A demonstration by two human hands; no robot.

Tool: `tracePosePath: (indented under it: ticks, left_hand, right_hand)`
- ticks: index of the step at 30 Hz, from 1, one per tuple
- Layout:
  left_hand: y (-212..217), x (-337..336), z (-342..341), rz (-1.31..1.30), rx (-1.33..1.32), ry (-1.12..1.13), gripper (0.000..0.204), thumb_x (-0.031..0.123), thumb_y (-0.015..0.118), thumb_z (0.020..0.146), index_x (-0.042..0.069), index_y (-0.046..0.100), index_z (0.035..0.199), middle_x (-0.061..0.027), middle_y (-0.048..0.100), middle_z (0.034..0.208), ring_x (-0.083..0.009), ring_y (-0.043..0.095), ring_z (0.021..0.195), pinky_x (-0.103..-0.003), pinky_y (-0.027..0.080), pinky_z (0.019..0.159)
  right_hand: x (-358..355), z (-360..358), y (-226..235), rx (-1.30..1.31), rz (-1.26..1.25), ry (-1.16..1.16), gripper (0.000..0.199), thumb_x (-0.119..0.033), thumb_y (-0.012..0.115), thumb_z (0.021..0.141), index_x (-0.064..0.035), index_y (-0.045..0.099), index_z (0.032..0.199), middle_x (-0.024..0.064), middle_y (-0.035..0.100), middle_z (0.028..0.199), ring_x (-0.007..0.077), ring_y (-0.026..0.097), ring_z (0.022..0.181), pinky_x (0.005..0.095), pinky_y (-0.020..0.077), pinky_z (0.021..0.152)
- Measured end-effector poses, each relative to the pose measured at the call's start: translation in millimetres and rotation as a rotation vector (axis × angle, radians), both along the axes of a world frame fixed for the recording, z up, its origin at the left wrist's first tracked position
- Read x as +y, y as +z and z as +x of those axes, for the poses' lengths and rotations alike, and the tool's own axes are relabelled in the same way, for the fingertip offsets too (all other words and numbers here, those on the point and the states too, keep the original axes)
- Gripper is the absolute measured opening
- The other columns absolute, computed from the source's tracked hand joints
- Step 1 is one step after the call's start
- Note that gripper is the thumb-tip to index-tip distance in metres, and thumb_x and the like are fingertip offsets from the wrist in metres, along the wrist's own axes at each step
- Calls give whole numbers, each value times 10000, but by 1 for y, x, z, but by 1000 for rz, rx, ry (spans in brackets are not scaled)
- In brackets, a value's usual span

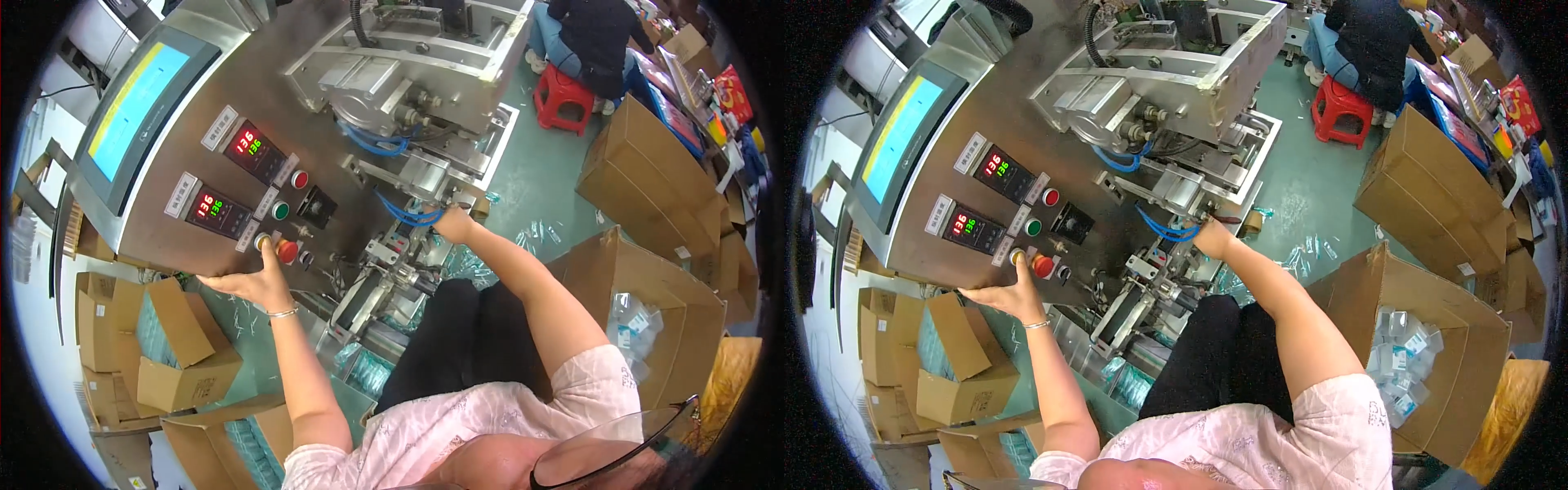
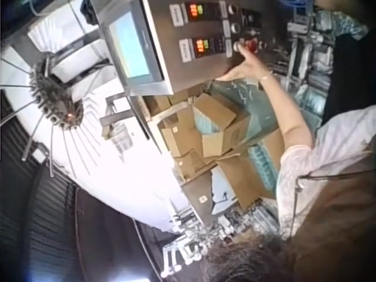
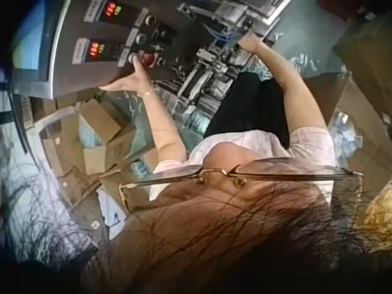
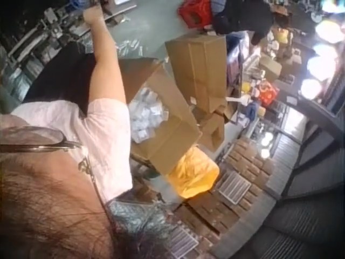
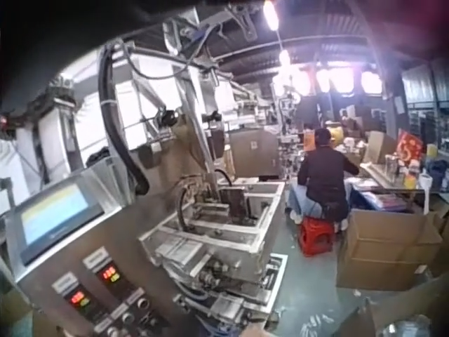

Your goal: Operates a packaging machine to bag small items and places them into cardboard boxes.

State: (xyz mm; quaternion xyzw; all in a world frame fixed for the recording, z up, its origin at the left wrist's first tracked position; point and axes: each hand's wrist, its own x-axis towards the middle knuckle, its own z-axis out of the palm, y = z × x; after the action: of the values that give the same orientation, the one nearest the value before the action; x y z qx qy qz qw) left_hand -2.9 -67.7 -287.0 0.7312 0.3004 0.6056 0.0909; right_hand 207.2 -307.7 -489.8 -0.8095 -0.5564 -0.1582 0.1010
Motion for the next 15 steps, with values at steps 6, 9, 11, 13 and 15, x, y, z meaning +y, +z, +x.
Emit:
tracePosePath:
  ticks: [6,9,11,13,15]
  left_hand:
    - [-1,2,-12,-53,-48,7,1029,204,744,550,-52,61,1276,-256,202,1261,-371,289,1138,-447,250,954]
    - [1,-8,-9,1,-5,69,994,209,730,566,-51,82,1274,-245,229,1252,-364,309,1127,-441,250,954]
    - [4,-16,-1,-45,-38,-24,994,205,721,562,-54,74,1271,-254,234,1233,-374,317,1114,-449,265,944]
    - [5,-11,-9,-18,-21,8,981,185,713,559,-54,78,1267,-255,245,1212,-365,327,1103,-443,272,940]
    - [10,-20,12,-20,-100,-100,991,223,744,555,-55,111,1264,-237,266,1232,-348,317,1124,-425,243,967]
  right_hand:
    - [29,11,-71,482,307,-191,245,-224,434,788,-55,562,910,122,585,912,282,538,874,386,430,757]
    - [72,38,-75,581,528,-132,274,-253,407,801,-58,556,923,118,589,901,284,545,842,386,438,737]
    - [115,68,-60,647,682,-76,294,-273,389,810,-60,552,931,115,592,893,286,549,821,387,443,724]
    - [132,64,-68,748,801,33,315,-292,371,819,-62,549,939,113,594,885,287,553,800,387,449,711]
    - [85,89,-99,838,928,59,335,-311,353,827,-64,545,948,110,597,877,288,557,779,388,454,698]
